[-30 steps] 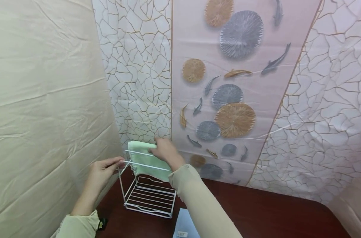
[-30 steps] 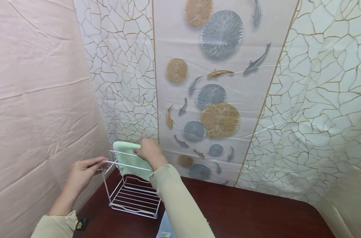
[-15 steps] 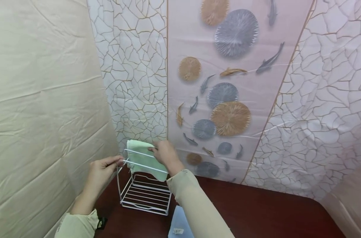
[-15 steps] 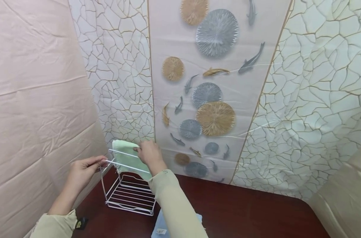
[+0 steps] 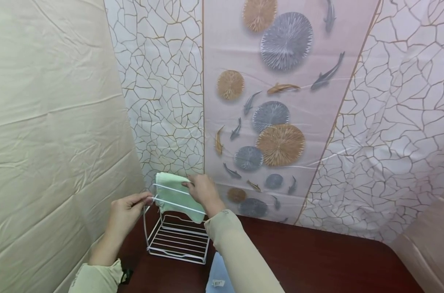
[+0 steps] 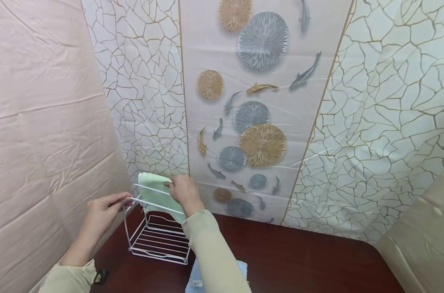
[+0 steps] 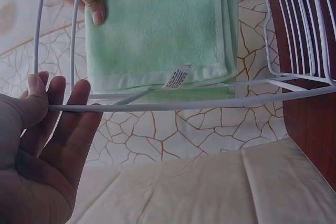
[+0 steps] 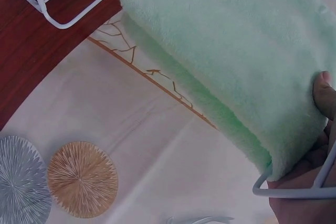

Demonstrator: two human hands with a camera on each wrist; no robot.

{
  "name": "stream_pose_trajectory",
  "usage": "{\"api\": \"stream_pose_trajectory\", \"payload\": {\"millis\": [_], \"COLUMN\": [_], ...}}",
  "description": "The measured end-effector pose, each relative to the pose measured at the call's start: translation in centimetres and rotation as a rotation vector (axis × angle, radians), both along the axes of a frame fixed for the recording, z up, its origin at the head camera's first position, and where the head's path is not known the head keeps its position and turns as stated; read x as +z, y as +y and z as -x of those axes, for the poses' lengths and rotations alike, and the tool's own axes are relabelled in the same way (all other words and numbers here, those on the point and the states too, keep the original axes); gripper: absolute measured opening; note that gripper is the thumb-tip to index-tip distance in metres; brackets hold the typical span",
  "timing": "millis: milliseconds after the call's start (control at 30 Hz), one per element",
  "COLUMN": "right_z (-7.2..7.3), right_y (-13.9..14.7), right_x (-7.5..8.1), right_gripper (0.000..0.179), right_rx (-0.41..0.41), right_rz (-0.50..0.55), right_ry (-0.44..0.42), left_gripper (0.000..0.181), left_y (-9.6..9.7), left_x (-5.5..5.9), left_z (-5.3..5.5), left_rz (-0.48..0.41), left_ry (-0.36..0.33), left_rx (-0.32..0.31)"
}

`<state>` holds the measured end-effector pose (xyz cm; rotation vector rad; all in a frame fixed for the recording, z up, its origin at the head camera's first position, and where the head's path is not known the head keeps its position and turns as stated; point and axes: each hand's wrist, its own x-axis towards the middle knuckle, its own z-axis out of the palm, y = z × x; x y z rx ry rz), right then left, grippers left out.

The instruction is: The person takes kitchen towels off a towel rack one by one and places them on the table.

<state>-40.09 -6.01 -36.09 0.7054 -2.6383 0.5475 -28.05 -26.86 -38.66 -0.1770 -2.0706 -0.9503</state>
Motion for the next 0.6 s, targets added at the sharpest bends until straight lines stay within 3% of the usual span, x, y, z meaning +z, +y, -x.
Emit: {"api": "stream_pose_trajectory", "payload": {"millis": [367, 600], "right_z": [-0.32, -0.21], "right_y": [0.15, 0.24], "right_x": [0.25, 0.24], "right_gripper": [0.03, 0.028], "right_rx": [-0.002, 0.01], "right_rz": [-0.023, -0.076], "right_ry": [0.008, 0.111], "left_gripper": [0.012, 0.012], "left_y": [-0.01, -0.04], "left_x": [-0.03, -0.16], "left_z": [0.01, 0.26], "left_rz": [-0.032, -0.048], "left_ry": [-0.013, -0.017], "left_rx": [-0.029, -0.031]}}
